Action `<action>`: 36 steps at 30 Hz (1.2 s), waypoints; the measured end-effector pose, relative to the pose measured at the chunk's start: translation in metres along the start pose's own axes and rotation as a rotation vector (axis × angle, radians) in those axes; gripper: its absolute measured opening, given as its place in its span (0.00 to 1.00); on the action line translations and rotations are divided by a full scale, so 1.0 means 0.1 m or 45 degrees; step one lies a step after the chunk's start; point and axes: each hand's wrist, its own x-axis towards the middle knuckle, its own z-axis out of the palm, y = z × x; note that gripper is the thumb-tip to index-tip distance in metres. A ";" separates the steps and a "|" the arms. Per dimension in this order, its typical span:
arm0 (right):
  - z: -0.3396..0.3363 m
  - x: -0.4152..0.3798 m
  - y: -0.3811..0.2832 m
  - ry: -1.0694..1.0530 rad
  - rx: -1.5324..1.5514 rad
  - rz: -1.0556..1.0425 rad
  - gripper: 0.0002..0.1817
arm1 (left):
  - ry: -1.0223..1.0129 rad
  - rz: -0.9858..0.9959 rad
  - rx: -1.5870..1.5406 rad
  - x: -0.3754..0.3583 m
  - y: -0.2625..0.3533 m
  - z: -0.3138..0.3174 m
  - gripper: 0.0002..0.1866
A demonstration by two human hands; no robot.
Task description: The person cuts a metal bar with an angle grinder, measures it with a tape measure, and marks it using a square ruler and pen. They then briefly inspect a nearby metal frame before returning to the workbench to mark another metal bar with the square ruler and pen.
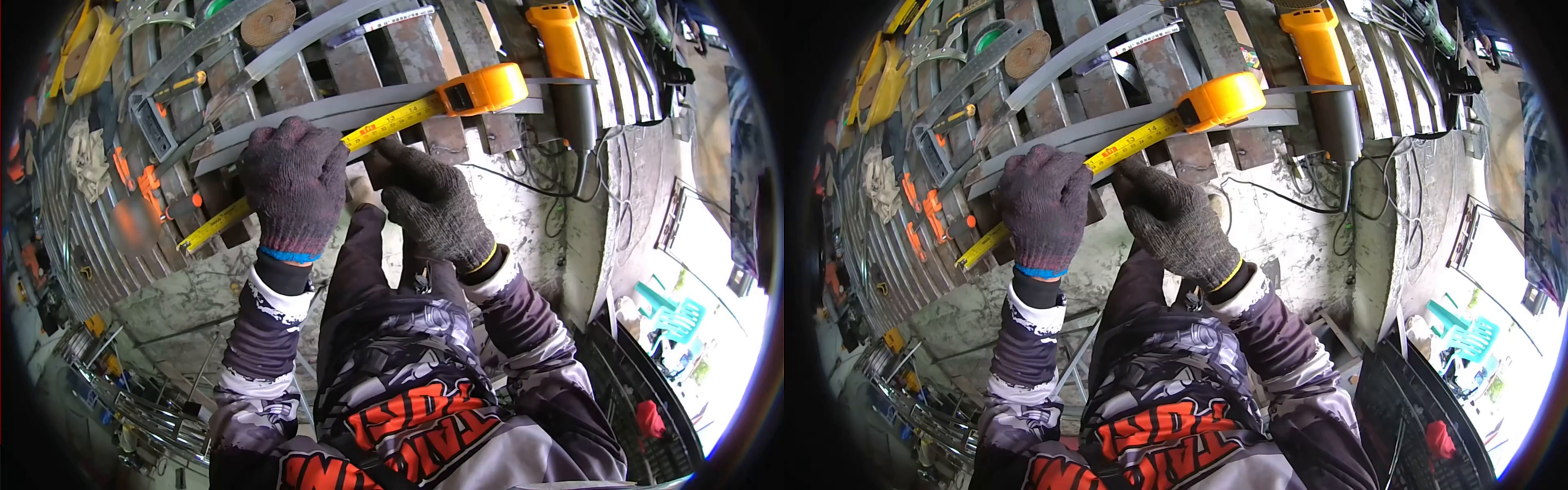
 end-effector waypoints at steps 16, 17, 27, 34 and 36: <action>-0.06 0.04 0.01 0.018 -0.139 0.090 0.31 | 0.312 -0.046 -0.129 -0.09 0.01 0.16 0.03; -0.08 0.02 0.01 0.023 -0.123 0.078 0.31 | 0.255 -0.038 -0.138 -0.09 0.01 0.13 0.03; -0.09 0.01 0.01 -0.023 -0.216 0.032 0.33 | 0.103 0.009 -0.051 0.01 0.07 0.03 0.05; -0.06 -0.01 -0.03 -0.034 -0.186 0.040 0.33 | 0.094 0.013 -0.008 0.01 0.07 0.07 0.06; -0.05 -0.02 -0.04 -0.031 -0.203 0.036 0.33 | 0.085 0.015 0.014 0.02 0.09 0.06 0.06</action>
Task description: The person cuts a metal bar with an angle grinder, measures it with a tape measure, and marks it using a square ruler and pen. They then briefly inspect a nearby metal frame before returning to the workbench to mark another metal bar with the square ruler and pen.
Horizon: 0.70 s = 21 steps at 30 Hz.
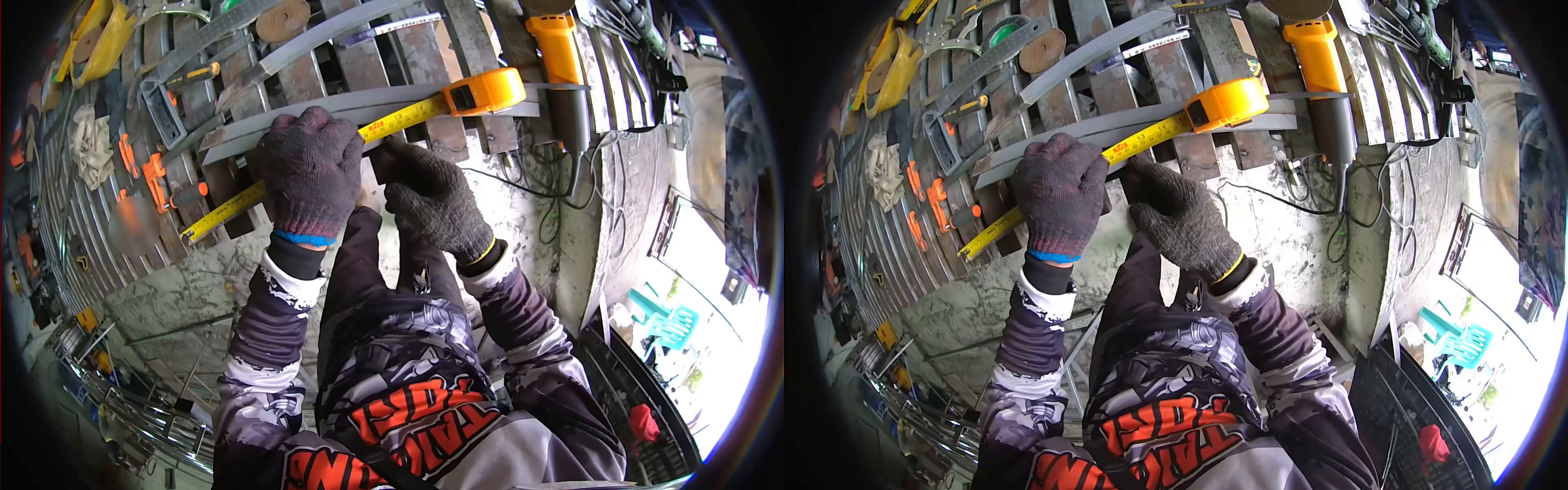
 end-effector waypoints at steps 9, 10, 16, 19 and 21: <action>0.01 -0.12 -0.64 -0.010 -1.257 -0.127 0.34 | 0.065 -0.041 0.048 0.01 0.01 0.02 0.05; 0.05 -0.12 -0.77 0.207 -1.300 -0.617 0.28 | 0.058 -0.054 0.036 0.01 0.00 0.02 0.06; -0.13 0.89 -1.65 0.049 -1.926 -1.056 0.11 | 0.061 -0.104 0.086 -0.05 0.00 0.08 0.06; -0.11 1.53 -1.55 -0.097 -2.378 -0.703 0.09 | 0.171 -0.041 0.103 -0.09 -0.03 0.16 0.06; -0.03 1.63 -1.46 -0.077 -2.392 -0.694 0.08 | 0.168 -0.041 0.095 -0.08 -0.03 0.14 0.07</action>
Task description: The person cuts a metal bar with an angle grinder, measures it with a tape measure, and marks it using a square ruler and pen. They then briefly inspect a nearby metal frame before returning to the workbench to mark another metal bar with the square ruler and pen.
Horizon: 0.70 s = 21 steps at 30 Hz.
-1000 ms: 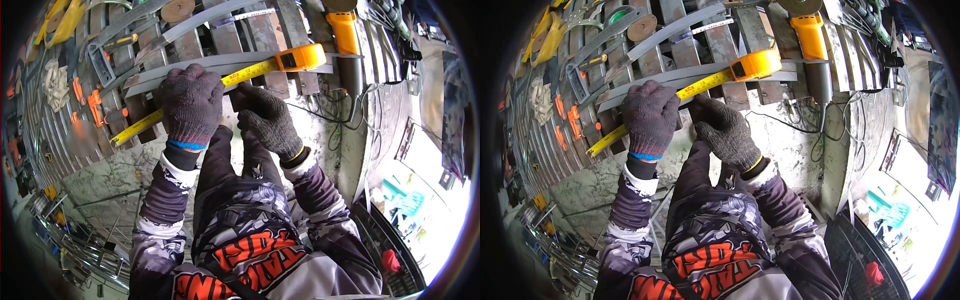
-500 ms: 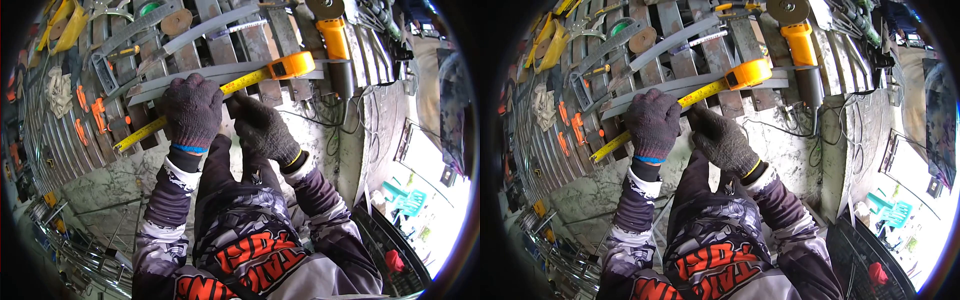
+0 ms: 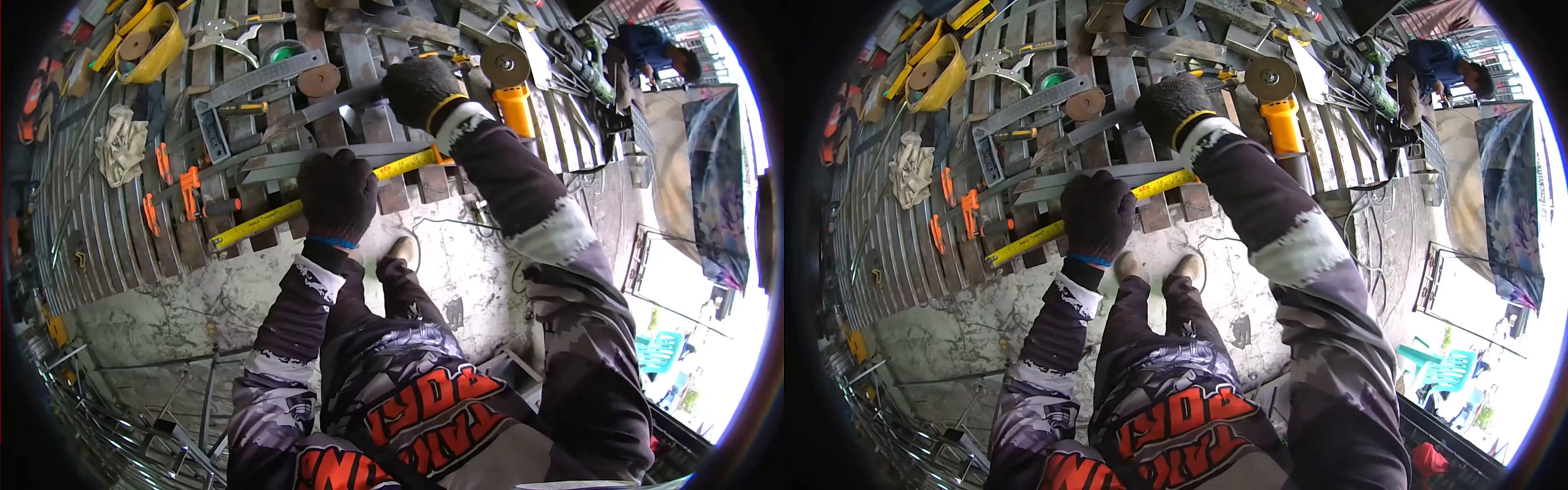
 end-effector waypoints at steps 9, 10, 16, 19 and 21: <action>-0.02 0.05 -0.06 0.010 0.059 -0.065 0.10 | 0.009 0.007 0.011 -0.03 -0.01 0.01 0.08; -0.06 -0.02 -0.04 0.006 0.057 -0.065 0.10 | 0.018 -0.001 0.038 -0.03 -0.01 0.02 0.08; -0.18 -0.58 -0.15 0.202 0.446 -0.205 0.11 | -0.100 -0.036 0.056 0.00 0.01 -0.01 0.09; -0.20 -0.55 -0.26 -0.030 0.344 -0.164 0.09 | -0.073 -0.020 0.055 0.01 0.00 0.02 0.09; -0.20 -0.50 -0.34 -0.264 0.214 -0.191 0.08 | -0.040 -0.001 0.091 0.01 0.00 0.02 0.09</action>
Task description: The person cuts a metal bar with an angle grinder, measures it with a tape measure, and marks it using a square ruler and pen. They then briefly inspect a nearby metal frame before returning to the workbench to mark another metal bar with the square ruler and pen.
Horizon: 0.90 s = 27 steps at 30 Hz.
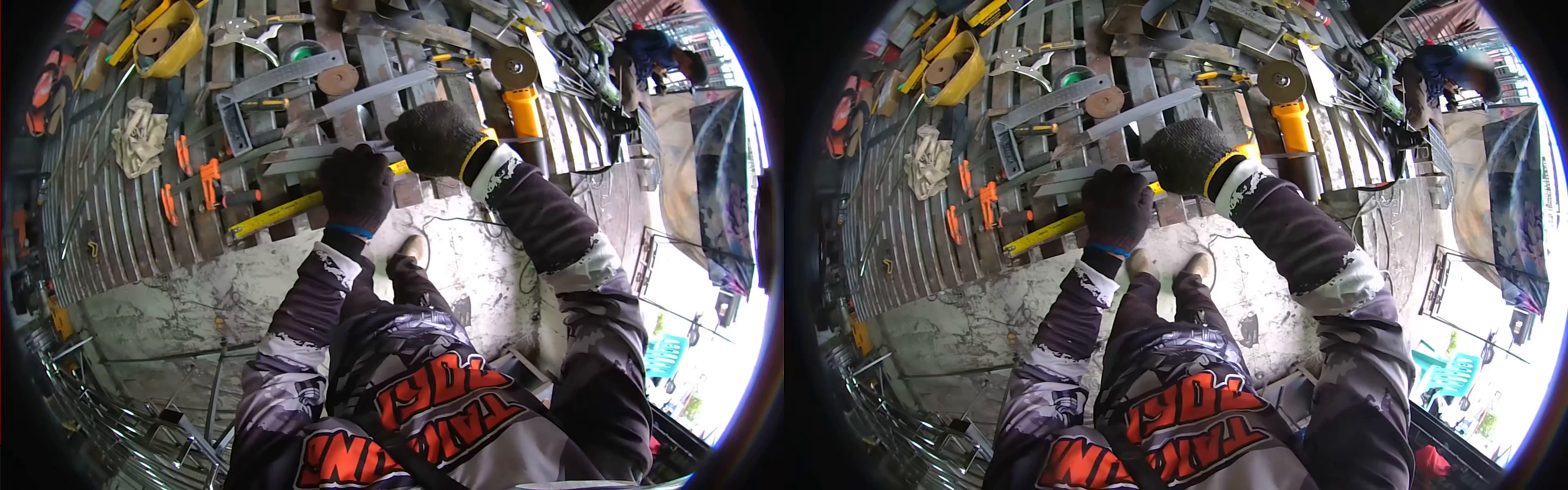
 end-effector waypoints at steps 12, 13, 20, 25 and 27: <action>0.04 0.12 -0.05 -0.009 0.002 -0.049 0.11 | 0.115 -0.003 -0.100 -0.01 0.00 -0.05 0.08; 0.05 0.13 -0.06 0.024 0.028 -0.077 0.13 | 0.073 -0.005 -0.094 -0.01 -0.01 -0.06 0.09; 0.05 0.19 -0.10 -0.094 0.052 -0.113 0.12 | 0.231 0.047 -0.195 0.03 0.00 -0.09 0.12; -0.03 0.16 -0.17 -0.017 0.071 -0.174 0.10 | 0.023 -0.017 0.003 0.01 0.04 -0.05 0.13; -0.03 0.15 -0.13 -0.061 0.027 -0.142 0.11 | 0.009 -0.025 0.010 0.00 0.01 -0.03 0.13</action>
